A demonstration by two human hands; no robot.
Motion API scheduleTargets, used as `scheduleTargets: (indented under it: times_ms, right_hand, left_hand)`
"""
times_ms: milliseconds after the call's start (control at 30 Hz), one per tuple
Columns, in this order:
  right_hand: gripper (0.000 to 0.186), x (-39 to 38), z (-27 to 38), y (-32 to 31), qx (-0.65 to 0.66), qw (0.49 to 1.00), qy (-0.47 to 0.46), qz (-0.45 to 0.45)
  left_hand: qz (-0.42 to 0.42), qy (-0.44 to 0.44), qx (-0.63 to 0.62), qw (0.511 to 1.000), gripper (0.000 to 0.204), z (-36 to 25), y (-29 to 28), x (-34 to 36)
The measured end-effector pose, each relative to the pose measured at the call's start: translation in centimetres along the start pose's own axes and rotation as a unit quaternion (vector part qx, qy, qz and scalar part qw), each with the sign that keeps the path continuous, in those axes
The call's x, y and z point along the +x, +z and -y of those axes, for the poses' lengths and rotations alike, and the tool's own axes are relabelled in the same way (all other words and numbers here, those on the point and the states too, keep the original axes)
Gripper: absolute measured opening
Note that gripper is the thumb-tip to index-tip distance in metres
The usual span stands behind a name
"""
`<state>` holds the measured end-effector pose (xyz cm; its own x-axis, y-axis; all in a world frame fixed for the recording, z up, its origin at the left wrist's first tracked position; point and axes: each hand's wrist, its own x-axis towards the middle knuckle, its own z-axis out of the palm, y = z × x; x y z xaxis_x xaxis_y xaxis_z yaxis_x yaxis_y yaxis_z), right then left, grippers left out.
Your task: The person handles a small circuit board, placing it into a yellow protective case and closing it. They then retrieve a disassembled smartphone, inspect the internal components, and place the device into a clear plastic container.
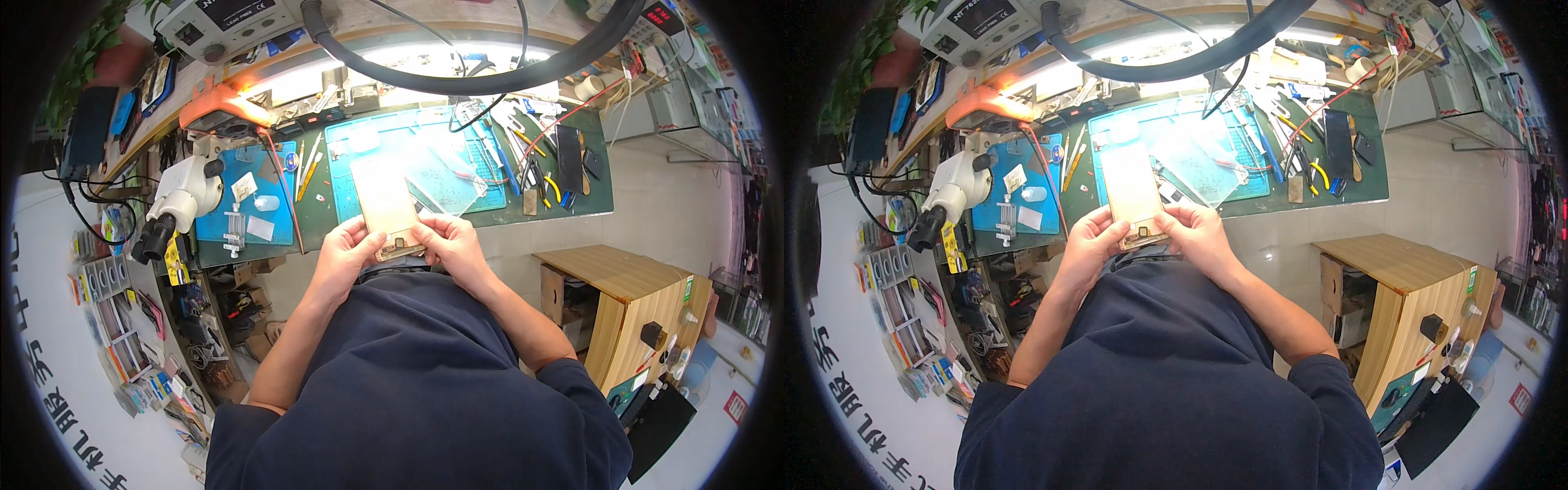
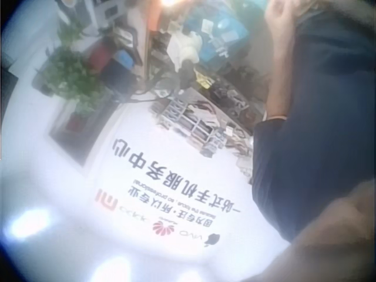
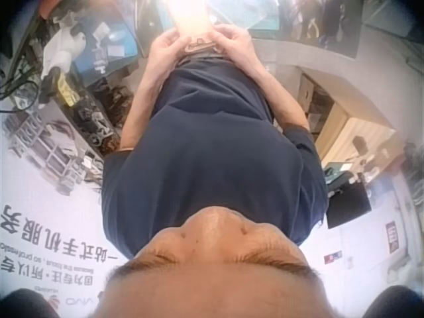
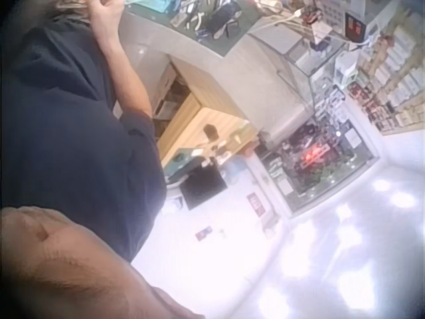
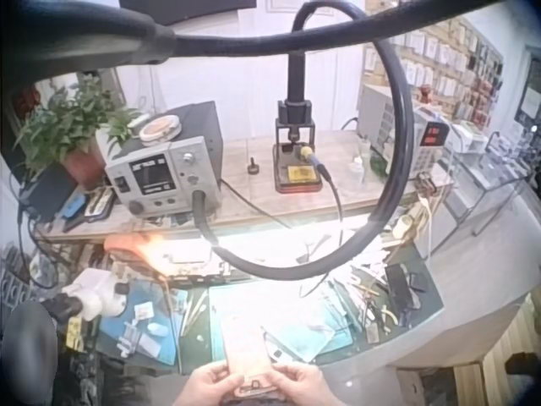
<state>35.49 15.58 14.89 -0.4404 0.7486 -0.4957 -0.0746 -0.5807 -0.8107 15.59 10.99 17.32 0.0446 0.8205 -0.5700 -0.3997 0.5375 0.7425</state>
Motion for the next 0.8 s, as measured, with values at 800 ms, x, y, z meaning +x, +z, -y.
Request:
scheduleTargets:
  times_ms: [800]
  right_hand:
    - [0.023,0.8,-4.1,-1.2,-0.278,0.944,-0.172,-0.042]
  left_hand:
    - [-0.072,-0.016,0.015,0.997,0.049,4.5,-2.3,1.7]
